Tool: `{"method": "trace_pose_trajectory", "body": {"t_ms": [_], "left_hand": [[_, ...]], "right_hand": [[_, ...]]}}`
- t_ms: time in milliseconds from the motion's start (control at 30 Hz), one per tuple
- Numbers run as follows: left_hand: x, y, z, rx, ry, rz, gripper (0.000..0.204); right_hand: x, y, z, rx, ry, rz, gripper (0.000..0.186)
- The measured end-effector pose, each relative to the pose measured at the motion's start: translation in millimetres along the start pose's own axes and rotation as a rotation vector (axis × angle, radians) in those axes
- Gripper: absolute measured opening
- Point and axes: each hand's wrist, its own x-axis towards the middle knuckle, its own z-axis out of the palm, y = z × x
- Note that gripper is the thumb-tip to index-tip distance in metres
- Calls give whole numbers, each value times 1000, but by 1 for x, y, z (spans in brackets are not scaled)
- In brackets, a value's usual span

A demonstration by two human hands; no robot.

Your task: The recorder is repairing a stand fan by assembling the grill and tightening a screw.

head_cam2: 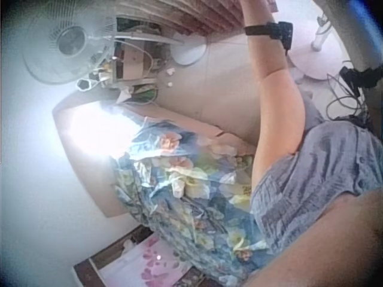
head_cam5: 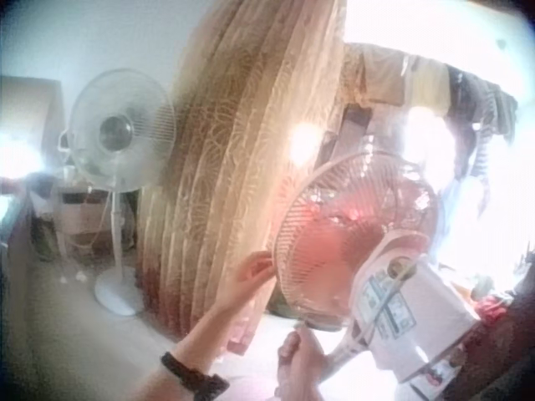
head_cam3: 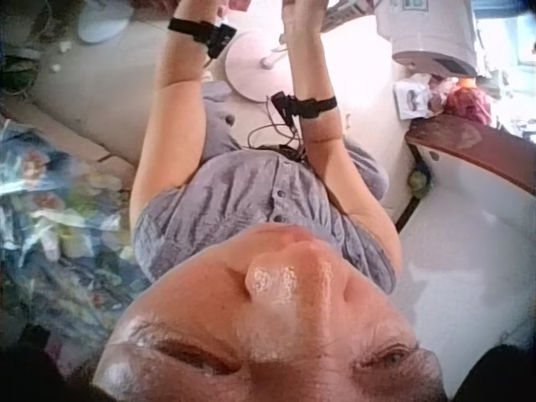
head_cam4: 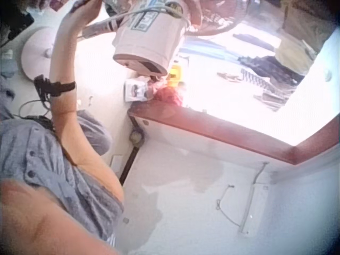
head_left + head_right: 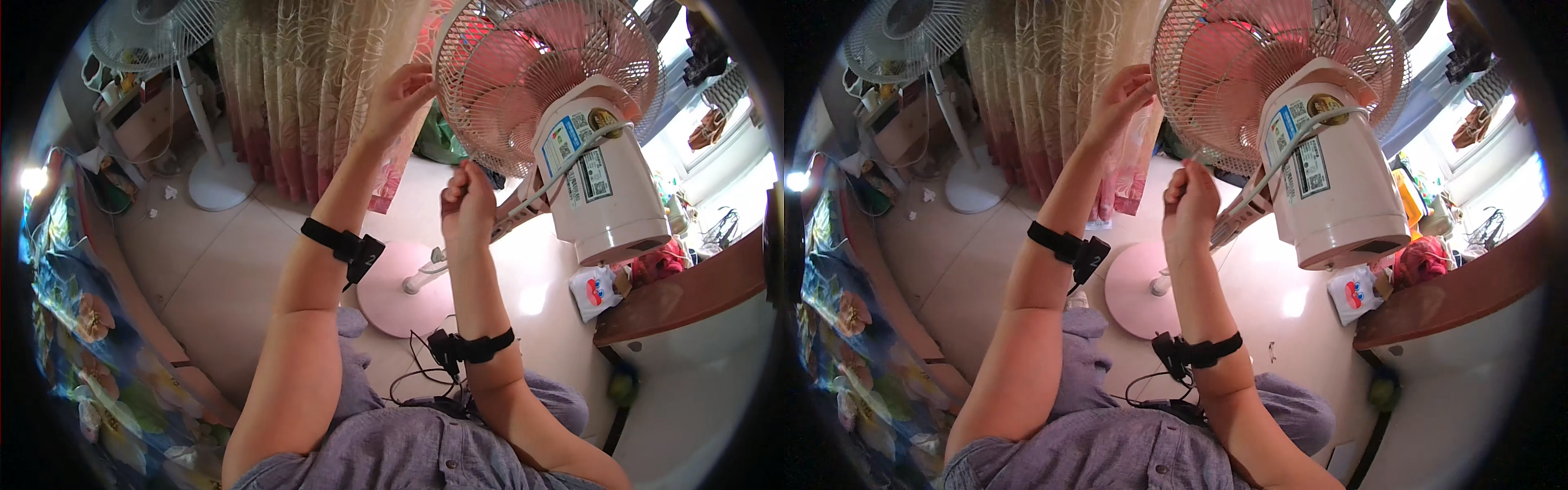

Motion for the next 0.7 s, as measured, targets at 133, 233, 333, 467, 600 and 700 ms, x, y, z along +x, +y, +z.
{"method": "trace_pose_trajectory", "body": {"t_ms": [133, 233, 333, 467, 600, 700], "left_hand": [[-2, 3, -1, 44, 26, 1, 34], [0, -4, -8, 58, 42, -1, 36], [0, -10, -8, 62, 48, 6, 38], [2, -14, -7, 40, 49, 39, 37], [0, -11, -5, 9, 38, 52, 37], [0, -15, -5, -33, 54, 50, 38]], "right_hand": [[-1, -8, -4, 2, -43, -232, 8], [-22, -1, 5, -65, -45, -353, 8], [-19, 9, 8, -56, 5, 8, 8], [3, -3, -8, -80, -47, -281, 10], [-13, 6, 11, -241, -209, -23, 9], [-1, 7, 13, -232, -192, 12, 9]]}}
